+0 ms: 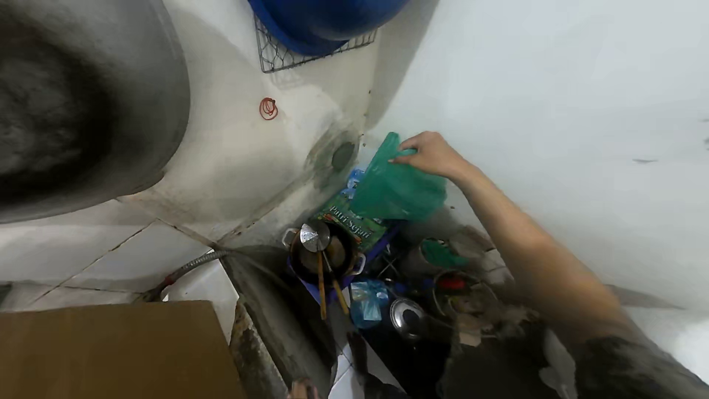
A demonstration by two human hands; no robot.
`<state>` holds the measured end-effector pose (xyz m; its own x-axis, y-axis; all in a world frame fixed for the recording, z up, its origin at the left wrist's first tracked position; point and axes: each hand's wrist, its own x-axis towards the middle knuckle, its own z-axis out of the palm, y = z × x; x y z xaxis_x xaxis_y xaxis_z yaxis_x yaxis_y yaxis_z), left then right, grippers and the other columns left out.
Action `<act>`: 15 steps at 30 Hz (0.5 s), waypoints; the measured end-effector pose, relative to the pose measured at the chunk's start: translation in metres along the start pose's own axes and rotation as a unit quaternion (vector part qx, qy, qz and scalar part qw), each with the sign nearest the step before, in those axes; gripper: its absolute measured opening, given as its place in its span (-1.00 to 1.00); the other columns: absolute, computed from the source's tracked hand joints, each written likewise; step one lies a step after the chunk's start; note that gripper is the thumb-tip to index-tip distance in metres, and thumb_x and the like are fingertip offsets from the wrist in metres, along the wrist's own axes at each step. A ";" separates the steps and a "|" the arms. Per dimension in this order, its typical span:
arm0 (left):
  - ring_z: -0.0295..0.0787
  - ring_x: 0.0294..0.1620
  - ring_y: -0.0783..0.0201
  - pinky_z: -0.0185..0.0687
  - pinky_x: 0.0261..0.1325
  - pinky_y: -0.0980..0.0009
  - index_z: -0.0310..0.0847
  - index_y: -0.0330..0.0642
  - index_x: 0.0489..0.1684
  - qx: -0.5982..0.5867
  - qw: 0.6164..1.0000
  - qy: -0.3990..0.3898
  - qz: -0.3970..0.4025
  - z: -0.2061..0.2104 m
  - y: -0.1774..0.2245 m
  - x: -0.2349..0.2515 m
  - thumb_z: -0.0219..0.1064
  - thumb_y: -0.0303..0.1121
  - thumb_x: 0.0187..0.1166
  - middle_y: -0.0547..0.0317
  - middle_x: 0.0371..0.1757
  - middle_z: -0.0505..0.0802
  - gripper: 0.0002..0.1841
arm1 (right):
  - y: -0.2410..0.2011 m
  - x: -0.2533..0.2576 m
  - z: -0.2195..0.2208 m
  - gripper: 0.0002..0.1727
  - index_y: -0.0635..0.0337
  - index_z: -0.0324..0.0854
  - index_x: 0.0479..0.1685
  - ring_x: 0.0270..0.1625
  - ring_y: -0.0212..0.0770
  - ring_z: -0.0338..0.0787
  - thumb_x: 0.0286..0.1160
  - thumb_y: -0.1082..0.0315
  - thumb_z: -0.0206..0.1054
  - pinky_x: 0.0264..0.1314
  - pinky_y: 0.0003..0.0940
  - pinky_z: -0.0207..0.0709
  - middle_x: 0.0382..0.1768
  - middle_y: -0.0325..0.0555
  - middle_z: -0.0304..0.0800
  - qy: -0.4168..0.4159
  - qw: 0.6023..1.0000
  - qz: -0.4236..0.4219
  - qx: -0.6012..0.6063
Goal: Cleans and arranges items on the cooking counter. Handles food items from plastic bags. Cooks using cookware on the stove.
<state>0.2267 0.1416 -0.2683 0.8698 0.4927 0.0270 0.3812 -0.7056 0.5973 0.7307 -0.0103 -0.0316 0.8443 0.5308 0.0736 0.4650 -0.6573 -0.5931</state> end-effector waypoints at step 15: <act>0.79 -0.05 0.29 0.69 0.12 0.45 0.69 -0.51 0.13 -0.331 0.928 -0.074 0.154 -0.097 0.130 -0.021 0.23 -0.55 0.54 -0.18 0.06 0.83 -0.71 | -0.113 -0.287 0.046 -0.64 0.45 0.51 0.38 -0.33 -0.51 0.74 0.78 0.41 0.05 -0.16 -0.53 0.67 -0.23 -0.19 0.79 -0.093 0.944 0.093 0.302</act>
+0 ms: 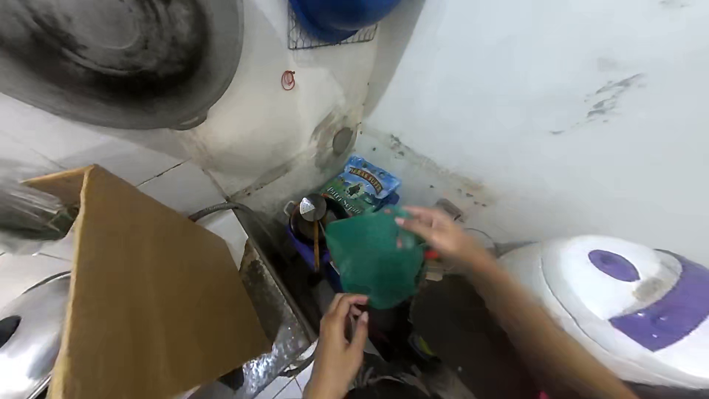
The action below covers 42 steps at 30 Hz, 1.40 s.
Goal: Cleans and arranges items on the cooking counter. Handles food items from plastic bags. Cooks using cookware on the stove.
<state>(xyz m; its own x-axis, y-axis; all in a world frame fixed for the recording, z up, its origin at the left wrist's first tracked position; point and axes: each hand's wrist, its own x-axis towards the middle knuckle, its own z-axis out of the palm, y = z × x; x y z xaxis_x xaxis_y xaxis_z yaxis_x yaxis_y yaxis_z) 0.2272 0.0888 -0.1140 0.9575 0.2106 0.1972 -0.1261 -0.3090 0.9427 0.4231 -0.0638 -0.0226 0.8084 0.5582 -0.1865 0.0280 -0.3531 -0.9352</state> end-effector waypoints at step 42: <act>0.62 -0.51 0.46 0.53 -0.28 0.68 0.46 -0.52 0.49 0.302 0.950 0.074 0.038 -0.075 0.060 -0.161 0.20 -0.32 0.50 -0.02 -0.43 0.82 -0.42 | 0.040 -0.183 0.132 0.31 0.32 -0.05 0.87 0.67 0.55 0.31 0.00 0.31 0.80 0.49 0.19 0.47 0.83 0.57 -0.29 -0.199 0.892 0.159 -0.374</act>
<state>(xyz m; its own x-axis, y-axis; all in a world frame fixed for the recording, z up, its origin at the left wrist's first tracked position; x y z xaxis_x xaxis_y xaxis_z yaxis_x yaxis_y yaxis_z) 0.0461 0.1062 -0.0685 0.8991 0.2801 0.3363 0.0209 -0.7950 0.6063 0.1984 -0.0813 -0.0655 0.5766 0.5100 -0.6383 0.3395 -0.8602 -0.3806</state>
